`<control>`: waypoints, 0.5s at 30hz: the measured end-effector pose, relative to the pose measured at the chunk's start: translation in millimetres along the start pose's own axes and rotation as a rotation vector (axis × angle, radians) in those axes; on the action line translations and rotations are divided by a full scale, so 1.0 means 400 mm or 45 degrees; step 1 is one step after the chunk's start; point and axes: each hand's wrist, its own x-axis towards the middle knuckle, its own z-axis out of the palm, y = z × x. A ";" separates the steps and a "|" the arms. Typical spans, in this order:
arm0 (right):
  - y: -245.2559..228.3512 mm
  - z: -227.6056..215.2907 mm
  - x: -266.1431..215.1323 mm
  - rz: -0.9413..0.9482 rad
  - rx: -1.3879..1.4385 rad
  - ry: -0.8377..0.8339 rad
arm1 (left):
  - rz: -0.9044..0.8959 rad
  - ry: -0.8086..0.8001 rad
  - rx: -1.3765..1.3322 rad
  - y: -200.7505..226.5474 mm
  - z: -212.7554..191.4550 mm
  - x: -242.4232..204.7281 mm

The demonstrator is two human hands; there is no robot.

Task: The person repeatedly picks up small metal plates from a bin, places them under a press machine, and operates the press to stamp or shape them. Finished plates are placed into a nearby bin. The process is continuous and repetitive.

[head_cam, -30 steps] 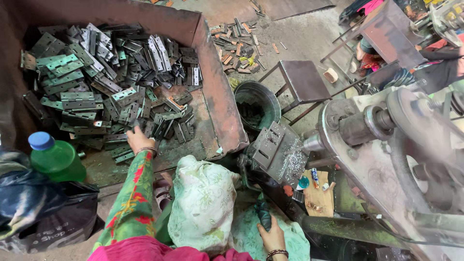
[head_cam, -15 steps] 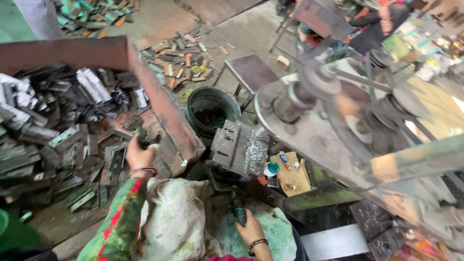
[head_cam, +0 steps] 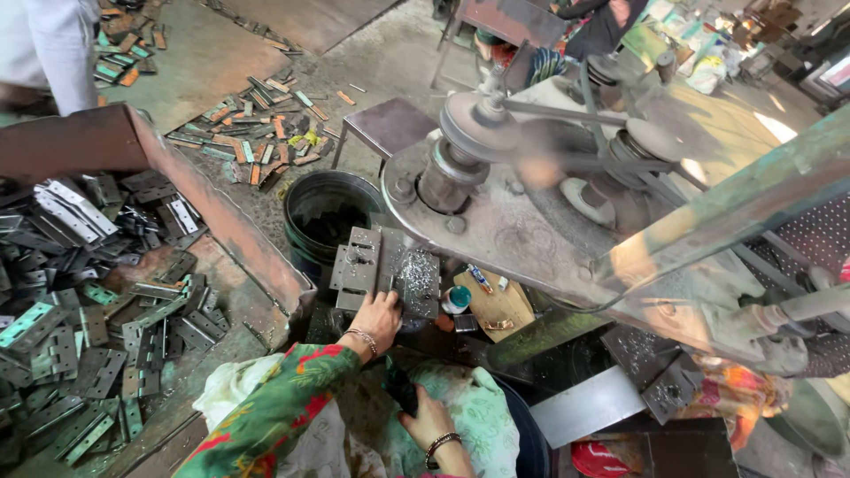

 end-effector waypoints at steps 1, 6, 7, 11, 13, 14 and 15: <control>-0.005 -0.007 -0.001 -0.020 0.000 0.000 | -0.019 -0.020 0.117 -0.004 -0.002 0.001; -0.036 -0.034 -0.011 0.043 -0.032 -0.084 | -0.155 -0.172 0.298 -0.039 -0.032 0.010; -0.039 -0.040 -0.006 0.053 -0.046 -0.103 | -0.171 -0.179 0.303 -0.042 -0.040 0.019; -0.031 -0.031 0.007 0.091 -0.040 -0.112 | -0.224 -0.244 0.298 -0.040 -0.055 0.051; -0.008 -0.001 0.011 0.091 -0.032 -0.071 | -0.237 -0.245 0.270 -0.038 -0.053 0.056; 0.006 0.022 0.010 0.086 -0.019 -0.035 | -0.241 -0.221 0.251 -0.036 -0.051 0.056; 0.016 0.050 0.009 0.078 -0.002 0.000 | -0.246 -0.198 0.236 -0.039 -0.049 0.053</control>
